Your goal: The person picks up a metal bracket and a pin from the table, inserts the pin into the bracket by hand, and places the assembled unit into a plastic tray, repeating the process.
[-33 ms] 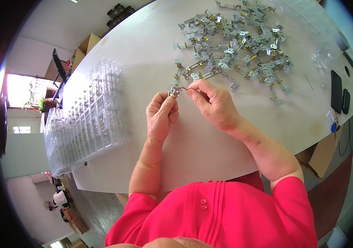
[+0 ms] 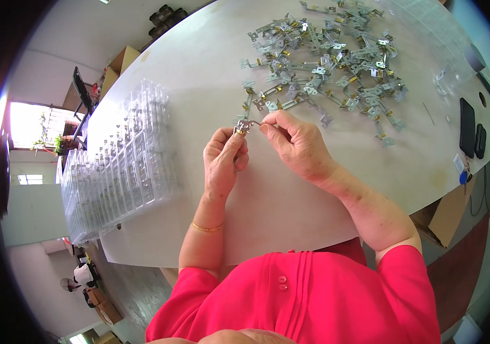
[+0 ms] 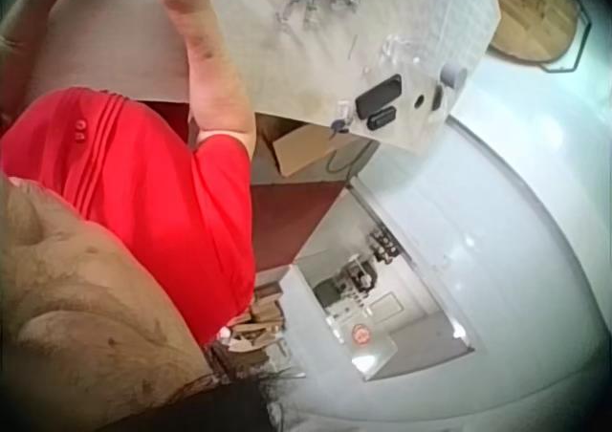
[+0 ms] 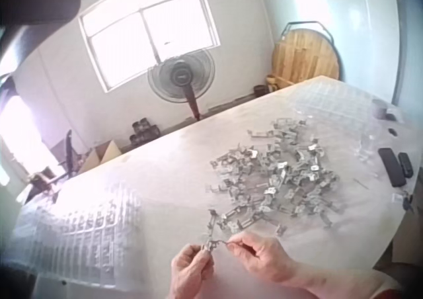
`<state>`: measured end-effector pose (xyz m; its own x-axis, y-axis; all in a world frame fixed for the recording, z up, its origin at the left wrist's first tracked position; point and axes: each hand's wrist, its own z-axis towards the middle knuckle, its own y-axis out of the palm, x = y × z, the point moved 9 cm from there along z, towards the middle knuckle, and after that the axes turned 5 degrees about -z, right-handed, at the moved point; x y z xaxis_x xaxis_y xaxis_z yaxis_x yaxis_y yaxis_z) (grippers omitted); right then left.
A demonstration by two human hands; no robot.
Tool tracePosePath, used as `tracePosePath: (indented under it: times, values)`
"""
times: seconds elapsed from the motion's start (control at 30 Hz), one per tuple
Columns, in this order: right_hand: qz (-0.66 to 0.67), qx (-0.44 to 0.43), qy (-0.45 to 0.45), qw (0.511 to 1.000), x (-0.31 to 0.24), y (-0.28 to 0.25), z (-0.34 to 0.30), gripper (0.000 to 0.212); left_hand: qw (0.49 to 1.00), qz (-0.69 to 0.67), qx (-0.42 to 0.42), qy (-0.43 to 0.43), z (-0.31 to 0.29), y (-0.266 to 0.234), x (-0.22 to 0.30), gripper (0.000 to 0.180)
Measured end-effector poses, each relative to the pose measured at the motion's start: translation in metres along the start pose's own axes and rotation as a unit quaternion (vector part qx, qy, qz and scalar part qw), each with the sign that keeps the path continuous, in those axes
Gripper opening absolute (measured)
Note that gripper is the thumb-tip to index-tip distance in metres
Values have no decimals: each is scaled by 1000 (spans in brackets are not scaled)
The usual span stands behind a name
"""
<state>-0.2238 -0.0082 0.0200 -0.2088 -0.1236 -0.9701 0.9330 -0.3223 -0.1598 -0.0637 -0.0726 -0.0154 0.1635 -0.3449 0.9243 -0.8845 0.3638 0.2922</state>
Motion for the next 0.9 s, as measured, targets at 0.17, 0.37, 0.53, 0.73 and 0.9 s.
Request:
tracePosePath:
  times: [0.17,0.37,0.53,0.73,0.9]
  values:
    - [-26,-27,26,999,4,5,-1,8,1000,-2,-6,4,-1,0,0,13]
    - [-39,-25,31,998,7,7,-1,10,997,61,-3,41,-2,3,5,15]
    - [-53,-46,44,997,9,10,-1,11,979,158,10,129,-3,-2,11,12]
    - [59,-90,119,987,10,16,-4,15,947,258,-11,189,-8,12,18,7]
    - [148,-132,176,964,23,17,-2,17,952,242,-40,182,-9,14,15,6]
